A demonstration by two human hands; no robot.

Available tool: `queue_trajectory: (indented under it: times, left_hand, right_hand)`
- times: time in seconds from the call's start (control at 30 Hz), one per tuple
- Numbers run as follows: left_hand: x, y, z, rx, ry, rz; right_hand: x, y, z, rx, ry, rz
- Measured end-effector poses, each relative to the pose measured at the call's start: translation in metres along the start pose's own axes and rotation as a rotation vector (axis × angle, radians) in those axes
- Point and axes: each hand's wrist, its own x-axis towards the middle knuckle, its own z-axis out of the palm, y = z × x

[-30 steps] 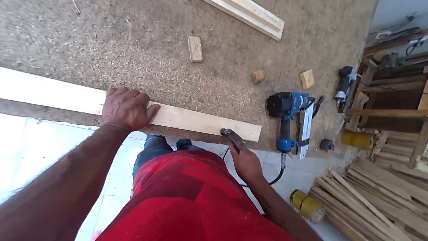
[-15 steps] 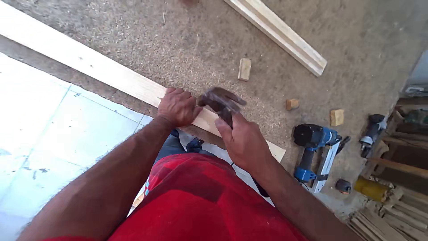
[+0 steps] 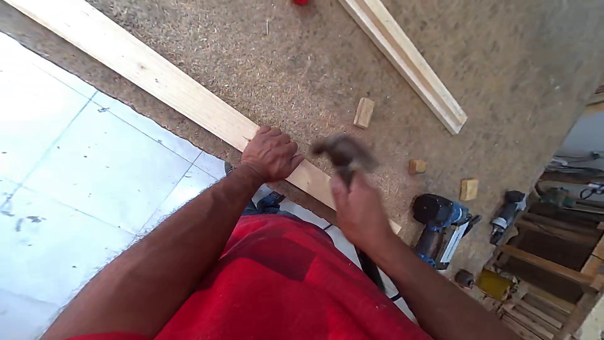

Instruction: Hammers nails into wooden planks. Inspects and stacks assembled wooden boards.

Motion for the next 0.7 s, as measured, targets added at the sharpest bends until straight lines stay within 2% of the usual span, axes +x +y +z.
queue_trajectory:
  times: [0.07,0.1,0.13,0.17,0.23,0.3,0.33,0.37,0.4,0.47,0.5,0.53,0.57,0.63,0.7]
  left_hand:
    - [-0.002,0.003,0.0,-0.008,0.001,0.006]
    - [-0.003,0.004,-0.001,-0.015,-0.001,0.006]
    - [0.002,-0.001,-0.002,-0.01,-0.005,-0.006]
    - [0.006,-0.005,-0.003,-0.013,-0.029,-0.011]
    - [-0.002,0.005,-0.003,-0.048,-0.079,-0.014]
    - [0.004,0.001,-0.005,-0.013,-0.045,-0.013]
    - [0.005,0.0,-0.004,-0.004,-0.035,-0.011]
    - [0.003,0.001,-0.003,-0.004,-0.036,-0.01]
    - [0.003,0.001,-0.002,-0.003,-0.04,-0.011]
    - [0.003,0.001,0.0,0.005,-0.033,-0.012]
    - [0.002,0.002,0.0,0.006,-0.034,-0.012]
    - [0.004,0.0,-0.001,0.01,-0.035,-0.016]
    - [0.007,-0.003,-0.003,0.013,-0.046,-0.024]
    - [0.001,0.005,-0.006,-0.011,-0.104,-0.028]
    - [0.005,0.0,-0.006,0.017,-0.067,-0.025]
  right_hand:
    - [-0.004,0.017,0.009,-0.138,-0.447,0.192]
    - [-0.004,0.015,-0.001,-0.16,-0.586,0.219]
    - [0.0,0.008,-0.014,-0.164,-0.626,0.209]
    - [-0.002,-0.002,-0.029,-0.154,-0.569,0.18]
    - [-0.015,-0.014,-0.048,-0.104,-0.207,0.038]
    - [-0.005,-0.012,-0.036,0.034,0.216,-0.127]
    - [-0.003,-0.002,-0.018,0.086,0.317,-0.171]
    - [-0.006,0.016,0.008,0.098,0.312,-0.181]
    - [-0.012,0.038,0.034,0.044,0.205,-0.144]
    - [-0.021,0.068,0.065,-0.227,-0.151,0.008]
    - [-0.025,0.069,0.064,-0.321,-0.244,0.041]
    - [-0.025,0.066,0.058,-0.346,-0.2,0.004]
    - [-0.029,0.064,0.052,-0.307,-0.057,-0.08]
    - [-0.047,0.059,0.041,-0.104,0.257,-0.241]
    - [-0.035,0.066,0.059,0.095,0.477,-0.368]
